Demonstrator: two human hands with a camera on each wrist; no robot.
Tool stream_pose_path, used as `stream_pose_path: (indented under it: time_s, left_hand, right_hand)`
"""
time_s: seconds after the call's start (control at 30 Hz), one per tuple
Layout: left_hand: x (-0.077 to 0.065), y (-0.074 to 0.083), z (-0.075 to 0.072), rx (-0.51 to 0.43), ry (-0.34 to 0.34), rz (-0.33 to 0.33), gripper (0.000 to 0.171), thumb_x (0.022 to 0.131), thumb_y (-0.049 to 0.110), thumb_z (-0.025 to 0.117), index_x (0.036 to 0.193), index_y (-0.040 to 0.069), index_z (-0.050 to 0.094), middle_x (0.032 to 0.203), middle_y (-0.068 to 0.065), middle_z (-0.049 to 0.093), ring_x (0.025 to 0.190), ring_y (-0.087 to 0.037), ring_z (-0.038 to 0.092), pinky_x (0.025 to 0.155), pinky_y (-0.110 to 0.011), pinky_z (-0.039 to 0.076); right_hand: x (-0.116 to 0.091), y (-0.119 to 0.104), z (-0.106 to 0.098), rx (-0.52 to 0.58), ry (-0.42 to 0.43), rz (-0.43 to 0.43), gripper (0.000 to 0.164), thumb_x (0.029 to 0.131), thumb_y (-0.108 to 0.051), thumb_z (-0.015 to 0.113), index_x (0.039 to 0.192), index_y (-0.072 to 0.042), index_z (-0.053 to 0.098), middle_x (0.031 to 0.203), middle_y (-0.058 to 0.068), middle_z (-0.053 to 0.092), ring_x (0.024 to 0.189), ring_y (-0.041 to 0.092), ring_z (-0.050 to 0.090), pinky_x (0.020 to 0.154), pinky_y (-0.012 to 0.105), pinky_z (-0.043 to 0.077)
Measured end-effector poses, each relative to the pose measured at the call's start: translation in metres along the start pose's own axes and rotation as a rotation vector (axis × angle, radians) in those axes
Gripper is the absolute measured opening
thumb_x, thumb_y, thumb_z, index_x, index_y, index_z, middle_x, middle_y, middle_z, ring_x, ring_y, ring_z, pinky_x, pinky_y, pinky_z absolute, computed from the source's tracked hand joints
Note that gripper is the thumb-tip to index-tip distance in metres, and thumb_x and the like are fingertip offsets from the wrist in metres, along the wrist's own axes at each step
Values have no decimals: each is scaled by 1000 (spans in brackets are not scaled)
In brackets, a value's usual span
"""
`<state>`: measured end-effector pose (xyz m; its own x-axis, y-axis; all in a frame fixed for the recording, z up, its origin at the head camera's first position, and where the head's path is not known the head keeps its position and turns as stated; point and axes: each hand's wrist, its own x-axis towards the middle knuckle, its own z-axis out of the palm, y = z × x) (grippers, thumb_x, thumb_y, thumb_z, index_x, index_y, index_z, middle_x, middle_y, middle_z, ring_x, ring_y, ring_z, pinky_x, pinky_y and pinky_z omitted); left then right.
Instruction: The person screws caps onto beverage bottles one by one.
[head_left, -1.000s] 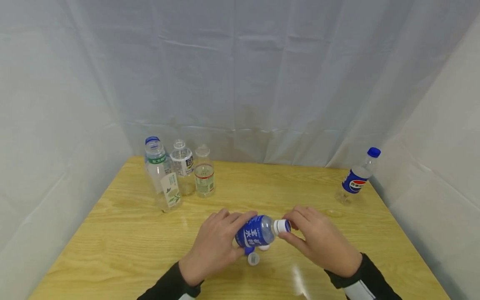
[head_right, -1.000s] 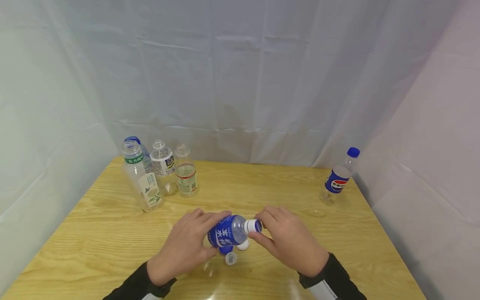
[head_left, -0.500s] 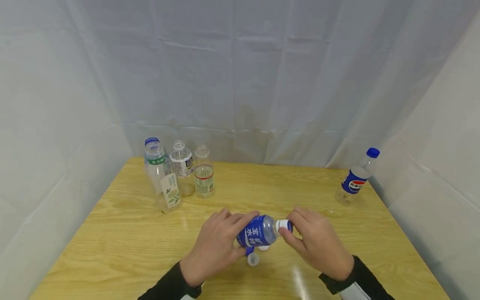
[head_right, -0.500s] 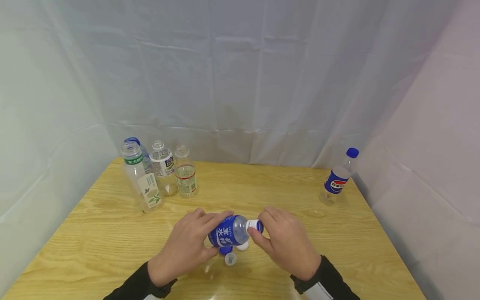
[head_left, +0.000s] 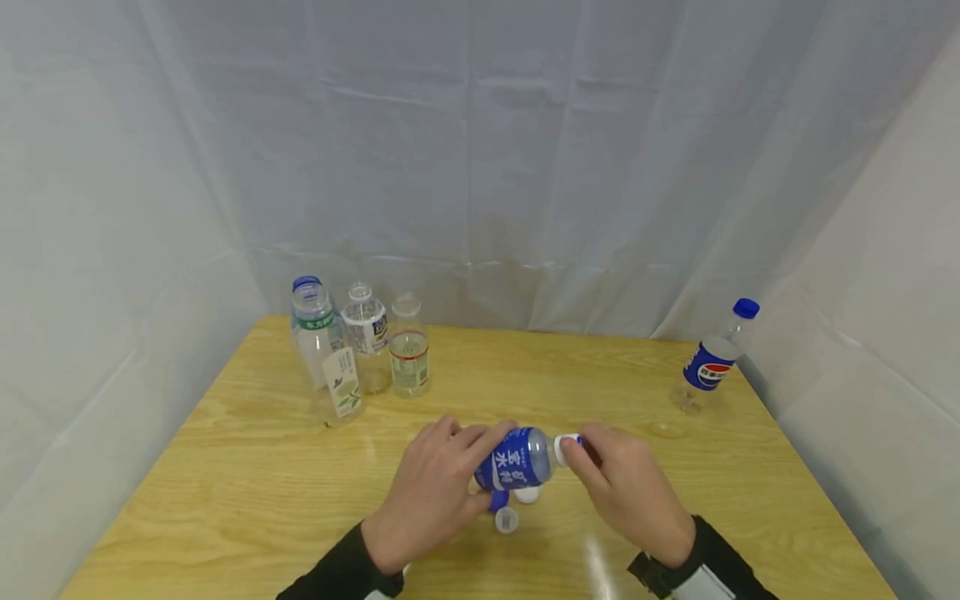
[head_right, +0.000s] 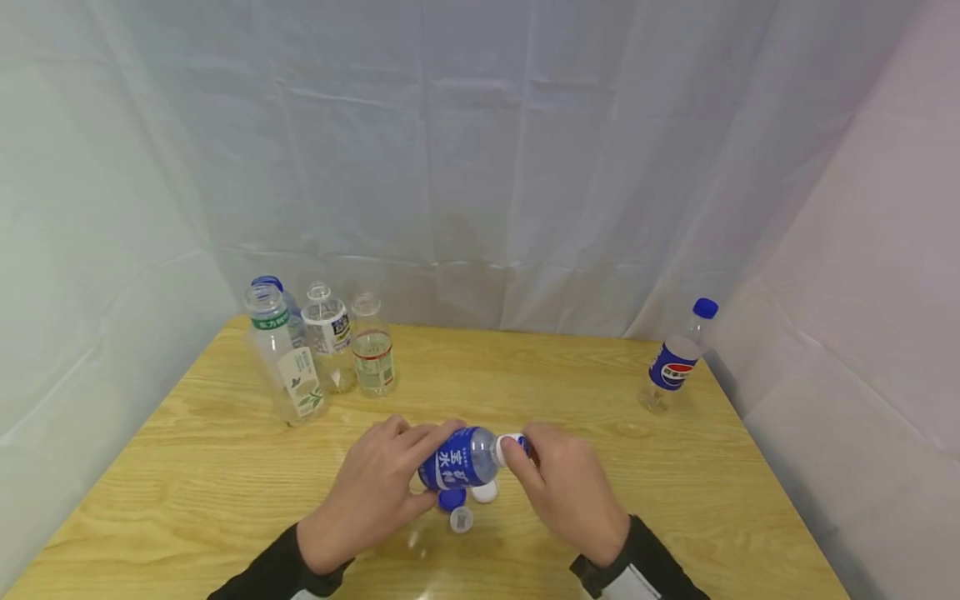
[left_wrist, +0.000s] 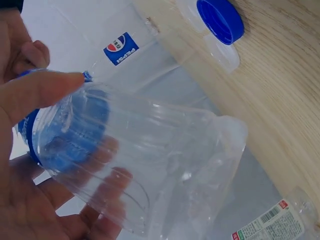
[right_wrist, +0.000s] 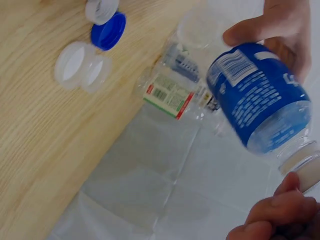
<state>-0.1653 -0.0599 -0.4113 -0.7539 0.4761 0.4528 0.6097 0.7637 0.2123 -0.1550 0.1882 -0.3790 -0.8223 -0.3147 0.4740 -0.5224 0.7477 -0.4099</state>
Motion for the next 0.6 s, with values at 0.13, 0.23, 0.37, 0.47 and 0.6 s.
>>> stream_pose_path:
  time_s: [0.13, 0.23, 0.37, 0.47, 0.6]
  left_hand:
    - [1, -3, -2, -74, -42, -21, 85, 70, 40, 90, 145, 30, 51, 119, 5, 69, 99, -17, 56, 91, -41, 50]
    - [2, -4, -3, -168, -89, -53, 85, 73, 35, 90, 146, 29, 47, 124, 3, 64, 112, -20, 58, 101, -49, 47]
    - [3, -5, -5, -253, -127, -87, 86, 75, 34, 88, 148, 28, 43, 129, 3, 60, 118, -19, 59, 102, -48, 49]
    - [4, -5, -5, -275, -138, -86, 88, 75, 37, 87, 149, 27, 41, 134, 2, 59, 122, -19, 58, 103, -49, 48]
    - [4, -5, -4, -281, -152, -80, 91, 75, 37, 87, 150, 26, 39, 142, 1, 58, 129, -19, 55, 107, -51, 45]
  right_hand:
    - [1, 5, -1, 49, -1, -89, 7, 100, -20, 64, 93, -20, 64, 73, -15, 45, 63, -2, 43, 53, 17, 40]
    - [1, 7, -4, 75, 5, -209, 20, 95, -13, 69, 115, -17, 67, 88, -14, 56, 75, -1, 52, 61, 16, 48]
    - [2, 11, -8, 94, -4, -345, 41, 93, -11, 72, 132, -14, 61, 104, -8, 62, 85, 3, 58, 71, 13, 51]
    - [1, 14, -11, 55, -15, -392, 43, 99, -22, 65, 140, -14, 55, 108, -7, 62, 89, 4, 59, 78, 12, 50]
    - [1, 17, -15, 4, -40, -414, 43, 104, -35, 51, 141, -15, 54, 113, -5, 64, 92, 4, 60, 81, 13, 51]
